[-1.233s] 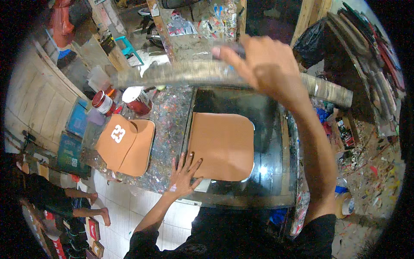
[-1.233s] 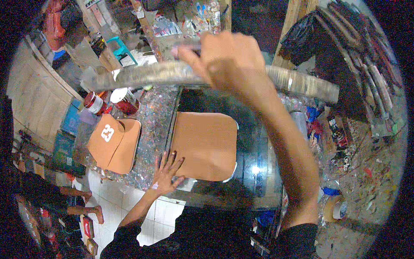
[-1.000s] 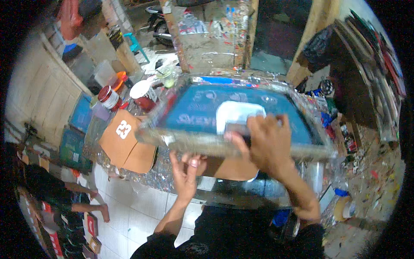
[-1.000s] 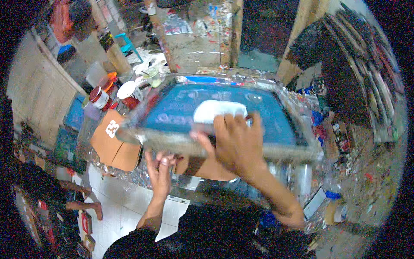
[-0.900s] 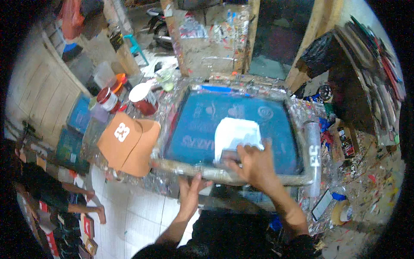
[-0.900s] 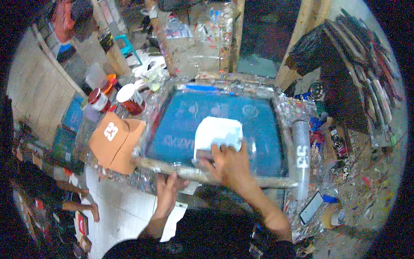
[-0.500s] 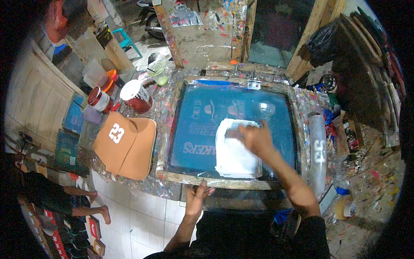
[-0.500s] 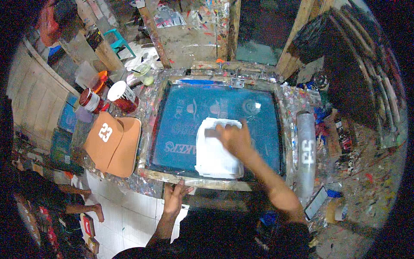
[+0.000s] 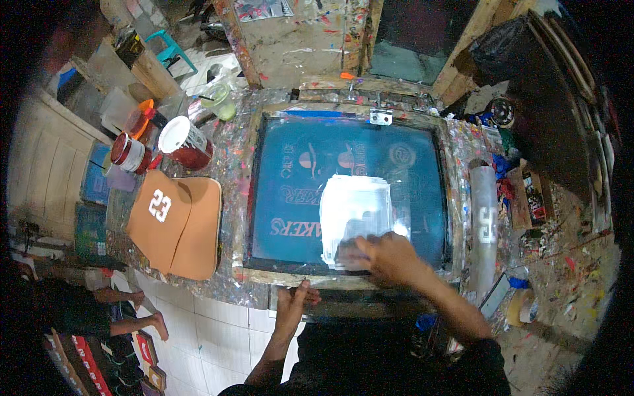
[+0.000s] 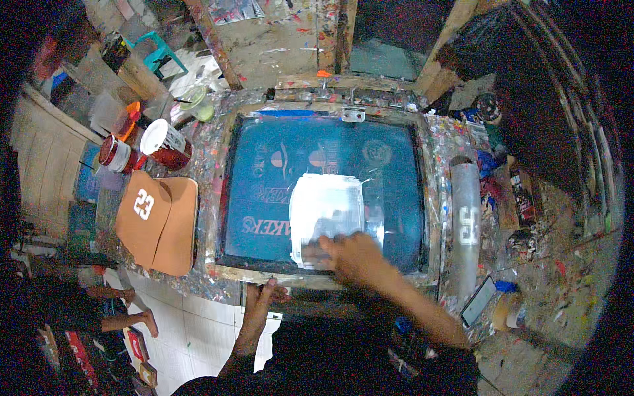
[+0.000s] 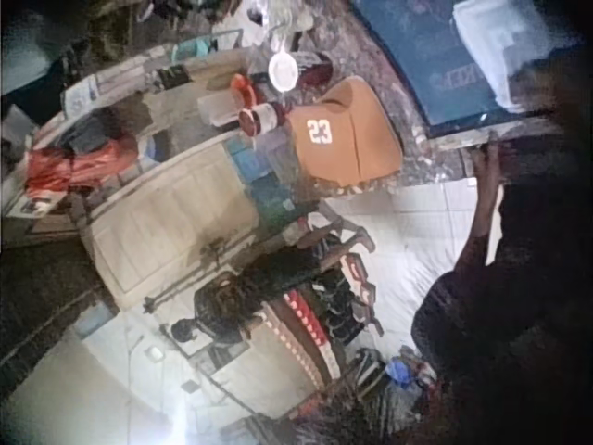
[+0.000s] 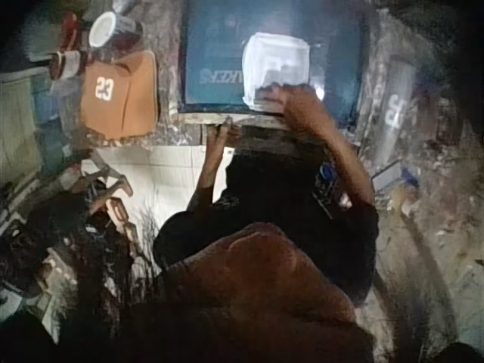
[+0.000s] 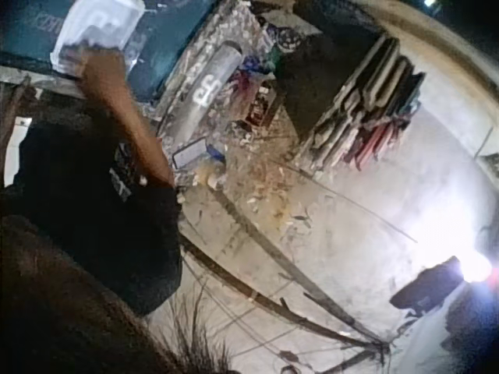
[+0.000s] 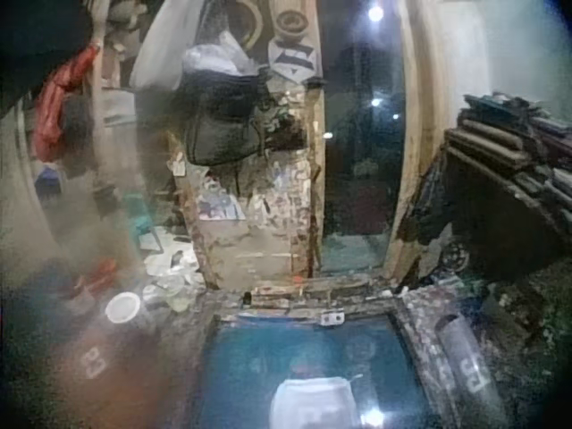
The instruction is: The person performs screen printing on brown sheets by applying white ink through a stencil using a squeegee and then setting the sheets aside to dry.
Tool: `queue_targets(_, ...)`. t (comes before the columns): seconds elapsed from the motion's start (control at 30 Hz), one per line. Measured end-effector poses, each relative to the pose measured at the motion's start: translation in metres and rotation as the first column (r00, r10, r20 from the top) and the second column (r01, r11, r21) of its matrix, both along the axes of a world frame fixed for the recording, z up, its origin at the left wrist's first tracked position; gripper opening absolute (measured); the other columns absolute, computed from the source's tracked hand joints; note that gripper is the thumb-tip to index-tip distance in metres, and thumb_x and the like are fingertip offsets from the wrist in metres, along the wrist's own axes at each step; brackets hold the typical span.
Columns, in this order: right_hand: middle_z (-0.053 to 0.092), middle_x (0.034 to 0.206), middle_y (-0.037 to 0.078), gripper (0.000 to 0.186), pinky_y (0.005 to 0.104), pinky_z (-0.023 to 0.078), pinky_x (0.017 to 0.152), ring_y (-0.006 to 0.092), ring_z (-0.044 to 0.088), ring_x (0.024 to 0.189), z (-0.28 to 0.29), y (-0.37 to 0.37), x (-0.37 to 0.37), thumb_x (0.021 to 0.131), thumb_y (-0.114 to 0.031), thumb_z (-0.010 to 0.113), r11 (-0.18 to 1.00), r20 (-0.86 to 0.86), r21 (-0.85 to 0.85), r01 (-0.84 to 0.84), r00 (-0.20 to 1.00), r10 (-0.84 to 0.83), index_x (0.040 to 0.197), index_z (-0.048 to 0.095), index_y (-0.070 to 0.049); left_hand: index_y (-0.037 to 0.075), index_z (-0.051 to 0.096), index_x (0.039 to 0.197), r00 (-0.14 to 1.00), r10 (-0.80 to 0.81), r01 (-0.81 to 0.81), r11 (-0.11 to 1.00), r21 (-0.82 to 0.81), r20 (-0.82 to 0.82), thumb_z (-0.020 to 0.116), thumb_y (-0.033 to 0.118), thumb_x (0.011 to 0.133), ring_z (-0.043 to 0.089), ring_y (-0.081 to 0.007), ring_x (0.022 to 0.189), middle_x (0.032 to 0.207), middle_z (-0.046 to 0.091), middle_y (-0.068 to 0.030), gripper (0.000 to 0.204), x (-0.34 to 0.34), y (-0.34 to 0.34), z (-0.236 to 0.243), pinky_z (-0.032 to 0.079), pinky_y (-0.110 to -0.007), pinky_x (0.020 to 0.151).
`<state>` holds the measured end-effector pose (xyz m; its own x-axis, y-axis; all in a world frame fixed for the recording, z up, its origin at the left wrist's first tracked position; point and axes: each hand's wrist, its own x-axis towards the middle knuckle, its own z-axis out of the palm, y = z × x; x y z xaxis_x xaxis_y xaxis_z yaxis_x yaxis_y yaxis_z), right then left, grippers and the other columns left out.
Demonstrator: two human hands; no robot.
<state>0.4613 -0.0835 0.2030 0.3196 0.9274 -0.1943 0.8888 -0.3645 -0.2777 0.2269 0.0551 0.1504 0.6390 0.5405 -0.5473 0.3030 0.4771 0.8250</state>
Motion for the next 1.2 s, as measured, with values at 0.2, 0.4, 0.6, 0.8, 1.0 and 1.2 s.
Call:
queue_targets(0.2,0.07,0.092,0.018,0.026,0.0568,0.047,0.09,0.036,0.07,0.081,-0.008,0.058,0.086,0.091,-0.021,0.056,0.959,0.291,0.272,0.074,0.944,-0.155,0.115,0.052,-0.01,-0.006,0.055,0.106,0.998,-0.052,0.052,0.998,-0.024,-0.022,0.062,0.035,0.097,0.069,-0.0219,0.073,0.085,0.068,-0.0164,0.042,-0.007,0.005,-0.005,0.055,-0.033,0.065)
queue_targets(0.4,0.067,0.096,0.016,0.027,0.0527,0.047,0.094,0.0335,0.069,0.085,-0.006,0.005,-0.006,0.085,-0.017,0.058,0.985,0.174,0.15,0.086,0.978,-0.112,0.111,0.052,-0.011,0.001,0.048,0.116,0.999,0.029,-0.029,0.999,-0.018,0.026,0.065,0.03,0.095,0.062,-0.0161,0.066,0.079,0.062,-0.0083,0.039,-0.006,-0.002,-0.005,0.051,-0.03,0.059)
queue_targets(0.6,0.067,0.096,0.022,0.027,0.0618,0.037,0.103,0.0385,0.07,0.093,0.003,-0.023,-0.054,0.091,-0.026,0.057,0.985,0.125,0.127,0.116,0.983,-0.132,0.112,0.054,-0.009,0.002,0.056,0.085,0.987,0.066,-0.087,0.986,0.144,0.145,0.069,0.029,0.093,0.053,-0.0126,0.052,0.063,0.056,-0.0039,0.031,-0.004,-0.004,-0.01,0.045,-0.029,0.049)
queue_targets(0.8,0.058,0.09,0.012,0.047,0.0641,0.021,0.104,0.027,0.057,0.09,0.035,-0.024,-0.085,0.085,-0.05,0.068,0.824,0.321,0.52,0.227,0.841,-0.435,0.092,0.059,-0.004,-0.001,0.049,0.097,0.966,0.038,-0.083,0.982,0.167,0.254,0.065,0.017,0.095,0.053,-0.0127,0.054,0.066,0.054,-0.0043,0.024,-0.004,-0.004,0.032,0.045,-0.028,0.048)
queue_targets(1.0,0.055,0.082,0.009,0.053,0.0517,0.035,0.089,0.0259,0.054,0.076,0.094,-0.007,-0.059,0.079,-0.057,0.07,0.716,0.432,0.698,0.013,0.79,-0.436,0.084,0.058,-0.005,-0.002,0.049,0.108,0.882,-0.061,-0.256,0.77,0.585,0.466,0.058,0.013,0.097,0.06,-0.02,0.069,0.078,0.061,-0.0097,0.02,0.017,0.008,0.053,0.052,-0.036,0.065)
queue_targets(1.2,0.048,0.073,0.007,0.054,0.0446,0.04,0.079,0.0266,0.052,0.071,0.138,0.007,-0.047,0.079,-0.06,0.069,0.744,0.501,0.668,-0.009,0.744,-0.442,0.077,0.053,-0.007,0.01,0.062,0.121,0.852,-0.455,0.402,0.249,0.881,-0.26,0.056,0.031,0.094,0.052,-0.0437,0.114,0.121,0.061,-0.0182,0.034,0.105,0.079,-0.064,0.034,-0.056,0.103)
